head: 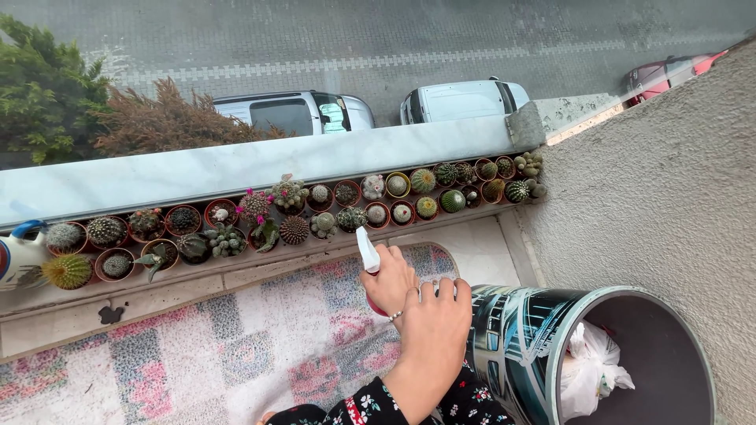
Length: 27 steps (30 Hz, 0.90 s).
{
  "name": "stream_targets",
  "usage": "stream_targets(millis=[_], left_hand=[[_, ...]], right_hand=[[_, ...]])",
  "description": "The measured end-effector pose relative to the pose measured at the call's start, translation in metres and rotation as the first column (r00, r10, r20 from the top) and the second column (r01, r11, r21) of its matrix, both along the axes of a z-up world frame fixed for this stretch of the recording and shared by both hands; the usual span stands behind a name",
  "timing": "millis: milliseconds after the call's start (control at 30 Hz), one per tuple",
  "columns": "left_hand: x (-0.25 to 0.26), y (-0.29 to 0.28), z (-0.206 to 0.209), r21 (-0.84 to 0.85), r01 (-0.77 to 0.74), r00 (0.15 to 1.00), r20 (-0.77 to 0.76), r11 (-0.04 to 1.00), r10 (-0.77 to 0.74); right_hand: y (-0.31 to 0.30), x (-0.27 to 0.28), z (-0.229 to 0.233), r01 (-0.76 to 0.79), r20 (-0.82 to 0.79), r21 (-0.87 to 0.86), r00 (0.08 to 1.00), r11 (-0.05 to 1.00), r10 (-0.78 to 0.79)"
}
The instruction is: Watering various cacti and flowers in pots on a balcony using a spray bottle.
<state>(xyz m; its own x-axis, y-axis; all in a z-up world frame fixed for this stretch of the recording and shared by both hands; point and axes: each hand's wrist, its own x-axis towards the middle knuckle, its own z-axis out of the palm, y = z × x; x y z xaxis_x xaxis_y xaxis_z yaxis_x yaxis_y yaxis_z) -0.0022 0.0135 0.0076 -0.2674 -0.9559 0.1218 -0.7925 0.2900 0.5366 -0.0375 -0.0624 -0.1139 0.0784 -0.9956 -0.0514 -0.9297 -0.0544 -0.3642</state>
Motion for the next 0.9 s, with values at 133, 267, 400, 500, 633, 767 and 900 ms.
stream_targets(millis=[133, 267, 400, 500, 633, 767, 900], left_hand=[[0.0, 0.0, 0.003, 0.022, 0.016, 1.0, 0.004, 1.0, -0.016], [0.004, 0.001, 0.006, 0.041, 0.041, 0.999, 0.004, 0.998, -0.041], [0.001, 0.001, 0.002, 0.04, 0.035, 0.999, 0.003, 0.999, -0.035], [0.002, 0.001, 0.003, -0.048, -0.016, 1.0, -0.008, 0.999, 0.016], [0.01, 0.003, 0.015, 0.015, 0.035, 0.999, 0.006, 0.999, -0.035], [0.021, 0.006, 0.031, -0.233, -0.058, 0.974, -0.227, 0.971, 0.004], [0.021, 0.026, 0.047, -0.412, -0.152, 0.88, -0.471, 0.898, -0.068]], right_hand=[[0.004, 0.008, 0.012, -0.145, 0.016, 0.022, 0.989, 0.989, 0.145], [-0.004, 0.004, -0.006, -0.006, -0.064, 0.006, 0.998, 1.0, 0.006], [0.004, 0.016, 0.022, -0.151, 0.025, 0.011, 0.988, 0.988, 0.151], [-0.002, 0.011, 0.005, -0.13, -0.005, 0.03, 0.991, 0.991, 0.13], [-0.013, -0.013, -0.016, -0.127, 0.181, -0.032, 0.975, 0.991, 0.131], [-0.026, -0.041, 0.025, 0.097, 0.99, 0.059, 0.121, 0.993, -0.071], [-0.01, -0.083, 0.022, 0.131, 0.997, 0.076, 0.016, 0.988, -0.079]])
